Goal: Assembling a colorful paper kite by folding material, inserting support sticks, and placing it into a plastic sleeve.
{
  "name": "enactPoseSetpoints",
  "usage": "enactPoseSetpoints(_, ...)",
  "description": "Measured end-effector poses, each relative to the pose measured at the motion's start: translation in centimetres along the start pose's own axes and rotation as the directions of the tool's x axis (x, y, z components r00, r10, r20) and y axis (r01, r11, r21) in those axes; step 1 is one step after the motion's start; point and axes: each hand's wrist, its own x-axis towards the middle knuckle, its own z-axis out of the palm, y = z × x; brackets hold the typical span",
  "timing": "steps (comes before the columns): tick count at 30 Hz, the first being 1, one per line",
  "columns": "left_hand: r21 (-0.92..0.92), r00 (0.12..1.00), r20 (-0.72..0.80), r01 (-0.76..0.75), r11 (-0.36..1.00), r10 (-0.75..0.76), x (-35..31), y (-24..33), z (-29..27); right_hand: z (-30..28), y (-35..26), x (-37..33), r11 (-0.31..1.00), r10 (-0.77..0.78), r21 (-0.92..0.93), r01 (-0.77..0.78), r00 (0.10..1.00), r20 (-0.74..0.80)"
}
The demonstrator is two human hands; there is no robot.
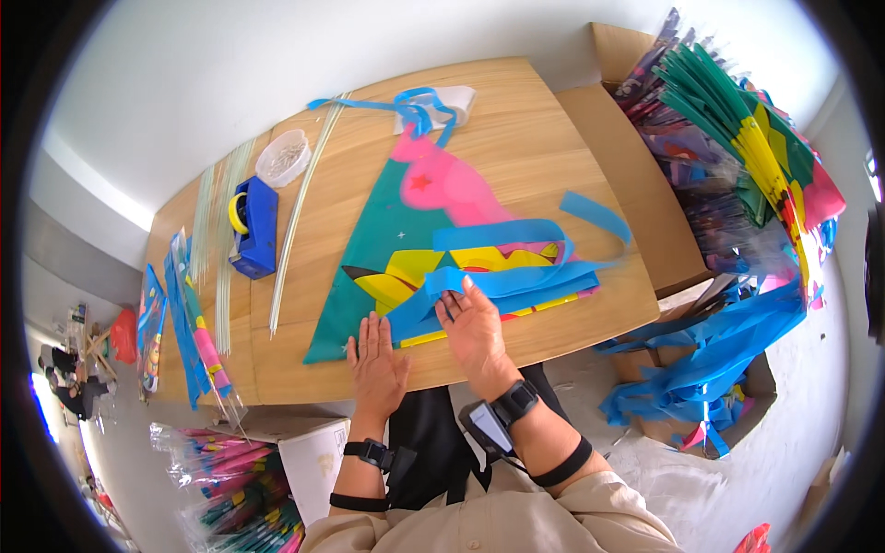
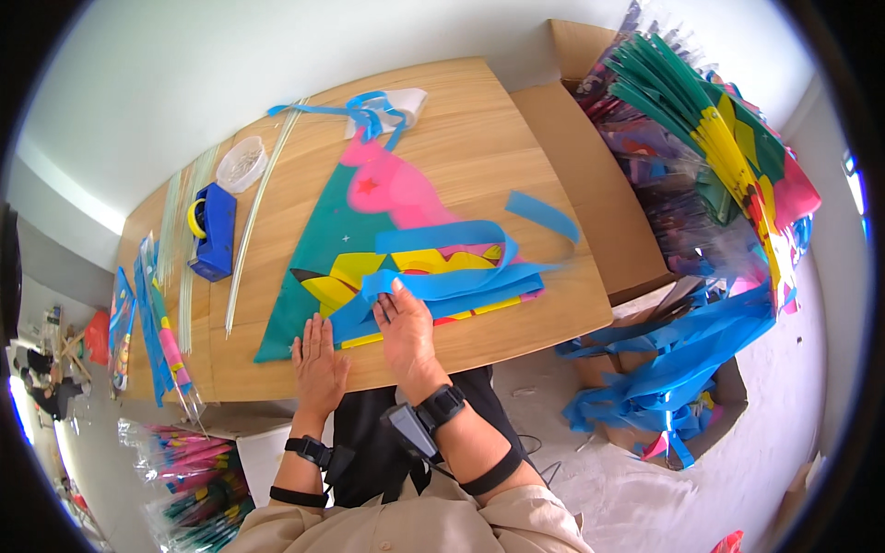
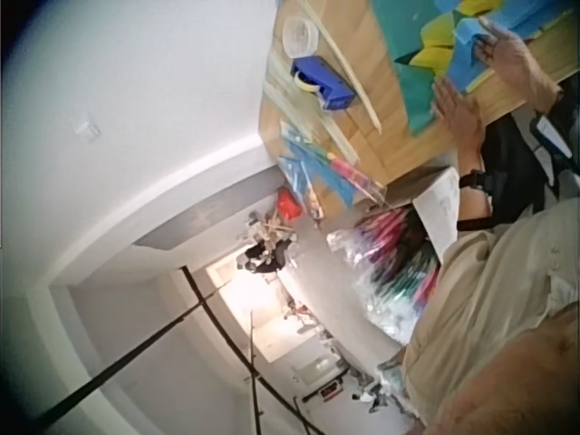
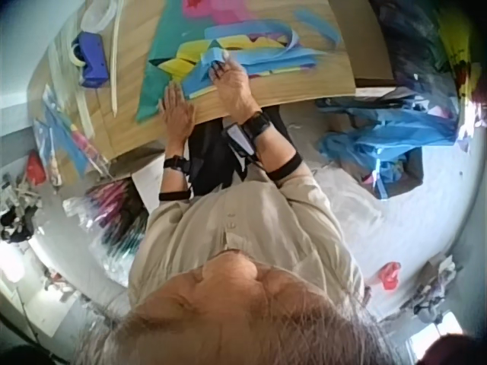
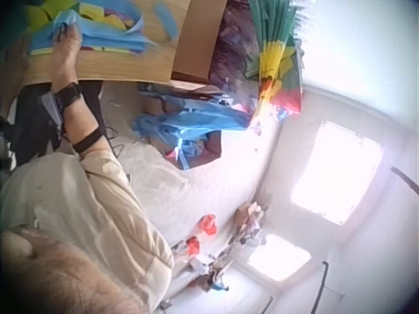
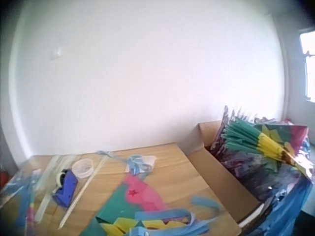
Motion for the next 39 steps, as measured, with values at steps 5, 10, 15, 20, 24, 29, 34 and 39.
enactPoseSetpoints(5,0.004,1.000,-0.014,0.003,1.000,-0.003,0.0,0.4,-0.3,-1.5,-7.4,3.1,0.990,-0.114,0.072,0.120,0.989,-0.093)
enactPoseSetpoints(10,0.015,1.000,-0.017,0.011,1.000,-0.011,0.0,0.3,-0.1,-3.2,-14.0,1.5,0.902,-0.359,-0.322,0.287,0.913,-0.194)
enactPoseSetpoints(15,0.025,1.000,-0.027,0.004,1.000,-0.003,0.1,0.4,0.0,-5.3,-16.2,0.0,0.545,-0.664,-0.741,0.391,0.741,-0.097)
enactPoseSetpoints(20,0.013,0.999,-0.040,0.013,1.000,-0.012,0.1,0.5,-0.2,-9.4,-16.2,0.9,-0.062,-0.810,-0.950,0.307,0.540,0.227)
enactPoseSetpoints(24,0.028,0.998,-0.064,0.011,1.000,-0.009,0.1,0.4,0.1,-7.9,-15.8,0.0,-0.446,-0.766,-0.891,0.083,0.480,0.428)
enactPoseSetpoints(29,-0.050,0.986,-0.161,0.034,0.998,-0.042,0.1,-0.5,1.1,-8.4,-16.0,0.1,-0.507,-0.753,-0.858,0.089,0.439,0.490)
enactPoseSetpoints(34,-0.144,0.874,-0.474,-0.199,0.969,0.109,2.8,4.3,-1.4,-8.4,-15.9,0.0,-0.583,-0.713,-0.808,0.082,0.426,0.558)
enactPoseSetpoints(39,-0.547,0.927,-0.202,-0.375,0.749,0.317,9.9,18.7,-0.1,-8.5,-15.8,0.1,-0.597,-0.689,-0.797,0.090,0.450,0.567)
